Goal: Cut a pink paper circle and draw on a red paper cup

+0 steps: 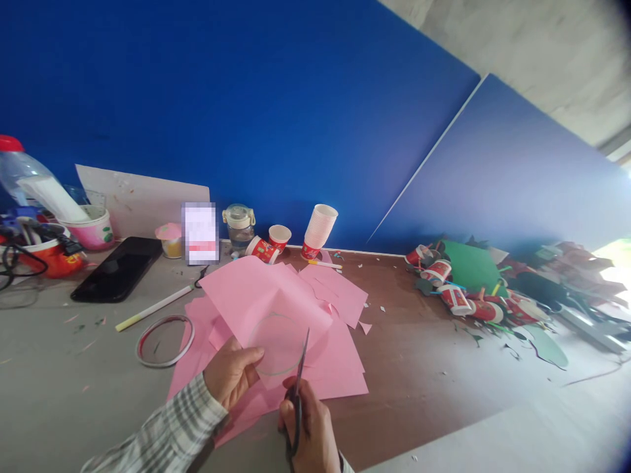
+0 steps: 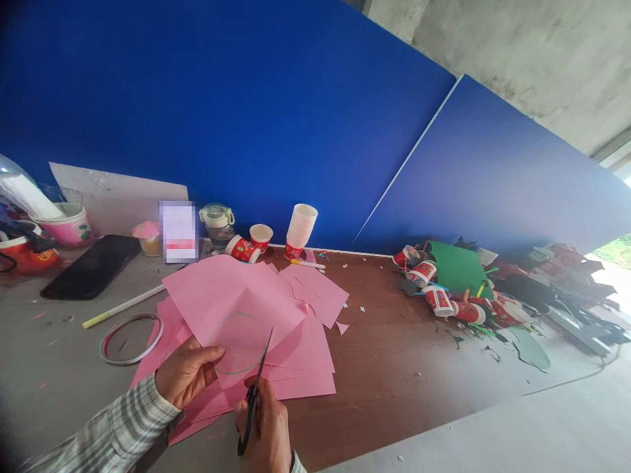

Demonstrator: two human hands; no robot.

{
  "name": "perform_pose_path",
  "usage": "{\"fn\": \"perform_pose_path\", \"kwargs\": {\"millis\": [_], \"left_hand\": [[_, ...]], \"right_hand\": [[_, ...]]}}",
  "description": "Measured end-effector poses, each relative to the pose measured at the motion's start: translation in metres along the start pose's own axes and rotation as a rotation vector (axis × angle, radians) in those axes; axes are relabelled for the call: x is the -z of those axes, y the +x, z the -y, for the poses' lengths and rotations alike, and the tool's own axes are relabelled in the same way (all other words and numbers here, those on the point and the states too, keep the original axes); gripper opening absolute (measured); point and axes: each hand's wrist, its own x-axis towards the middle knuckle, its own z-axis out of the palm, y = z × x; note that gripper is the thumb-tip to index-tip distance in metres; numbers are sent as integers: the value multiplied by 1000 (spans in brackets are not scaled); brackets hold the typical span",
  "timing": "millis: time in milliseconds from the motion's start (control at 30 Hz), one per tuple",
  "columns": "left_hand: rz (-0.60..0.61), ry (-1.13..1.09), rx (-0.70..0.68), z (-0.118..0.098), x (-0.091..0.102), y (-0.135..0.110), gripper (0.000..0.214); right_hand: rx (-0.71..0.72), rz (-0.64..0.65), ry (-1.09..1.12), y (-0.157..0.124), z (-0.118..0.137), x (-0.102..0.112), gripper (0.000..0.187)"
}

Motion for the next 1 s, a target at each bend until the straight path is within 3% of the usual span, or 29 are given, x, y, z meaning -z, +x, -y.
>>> {"fn": "perform_pose_path", "kwargs": {"millis": [200, 567, 733, 1000], "left_hand": [[-38, 23, 0, 0, 3, 1, 70], [28, 80, 61, -8, 12, 8, 70], [41, 122, 85, -10, 15, 10, 69], [5, 127, 99, -8, 15, 8, 65]], "right_hand": [[-13, 8, -9, 0, 0, 1, 16], [-76, 128, -87, -2, -6, 12, 14], [-154, 182, -9, 0, -4, 14, 17], [-163, 191, 116, 2, 2, 8, 26]]}}
